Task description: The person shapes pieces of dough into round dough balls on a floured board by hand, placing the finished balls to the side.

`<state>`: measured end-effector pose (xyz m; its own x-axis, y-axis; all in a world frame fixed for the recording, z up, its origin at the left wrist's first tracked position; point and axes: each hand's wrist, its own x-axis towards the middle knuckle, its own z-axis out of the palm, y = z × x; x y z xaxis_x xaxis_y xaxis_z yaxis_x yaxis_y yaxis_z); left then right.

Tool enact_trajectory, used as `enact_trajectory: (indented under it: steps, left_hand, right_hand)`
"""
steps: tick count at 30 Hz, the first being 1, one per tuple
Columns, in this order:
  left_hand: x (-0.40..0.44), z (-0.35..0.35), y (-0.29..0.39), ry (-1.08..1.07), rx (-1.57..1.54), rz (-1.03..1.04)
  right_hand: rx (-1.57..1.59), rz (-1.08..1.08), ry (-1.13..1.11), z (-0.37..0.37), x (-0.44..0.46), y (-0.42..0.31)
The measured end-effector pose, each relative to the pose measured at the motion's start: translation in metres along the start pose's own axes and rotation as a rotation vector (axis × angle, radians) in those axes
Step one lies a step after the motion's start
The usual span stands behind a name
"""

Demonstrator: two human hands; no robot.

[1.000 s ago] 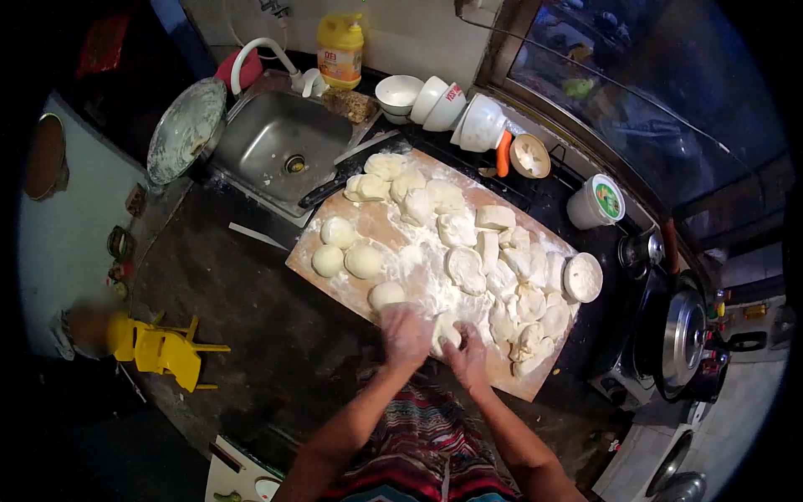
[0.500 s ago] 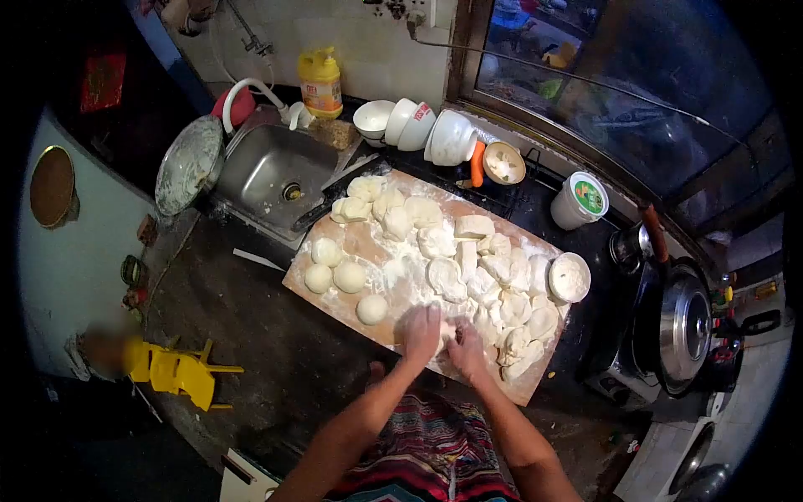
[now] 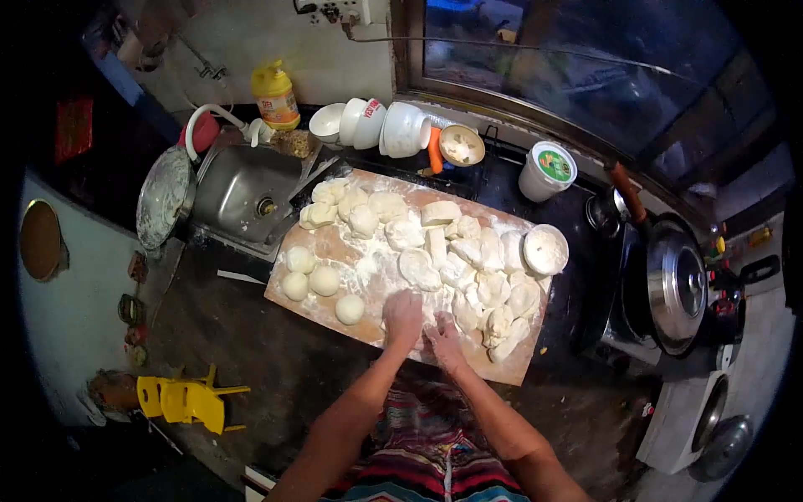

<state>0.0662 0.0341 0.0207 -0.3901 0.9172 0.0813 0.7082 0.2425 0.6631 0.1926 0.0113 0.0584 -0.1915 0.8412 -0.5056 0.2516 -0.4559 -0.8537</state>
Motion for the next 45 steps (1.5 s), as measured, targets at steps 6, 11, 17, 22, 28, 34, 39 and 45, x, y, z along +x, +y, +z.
enact_trajectory:
  steps: [6,11,17,22,28,34,39,45]
  left_hand:
    - [-0.039,-0.013,-0.002,0.270,0.054,0.024]
    - [0.026,-0.011,-0.017,0.129,0.296,0.386]
    - [-0.021,0.001,-0.020,0.094,-0.087,0.099]
    - [-0.043,-0.003,-0.006,0.211,0.179,0.116]
    - [-0.015,0.005,0.010,0.170,0.291,0.286]
    - [-0.011,0.012,0.006,0.118,0.342,0.137]
    - [0.008,0.004,0.022,0.061,0.267,-0.193]
    - [0.024,0.004,0.011,0.057,0.135,-0.338]
  right_hand:
    - [-0.509,-0.676,-0.037,0.004,-0.028,0.028]
    - [-0.336,-0.370,0.164,0.016,0.002,0.044]
    - [-0.278,-0.215,0.093,0.007,-0.015,-0.008]
    - [-0.398,-0.422,0.040,0.000,-0.020,0.018]
    - [0.467,0.160,-0.237,-0.060,-0.033,0.020]
    - [-0.412,-0.377,0.239,-0.147,-0.031,-0.001]
    - [-0.955,-0.386,0.277,-0.153,-0.007,-0.018]
    - [-0.511,-0.097,0.219,-0.114,-0.048,-0.064]
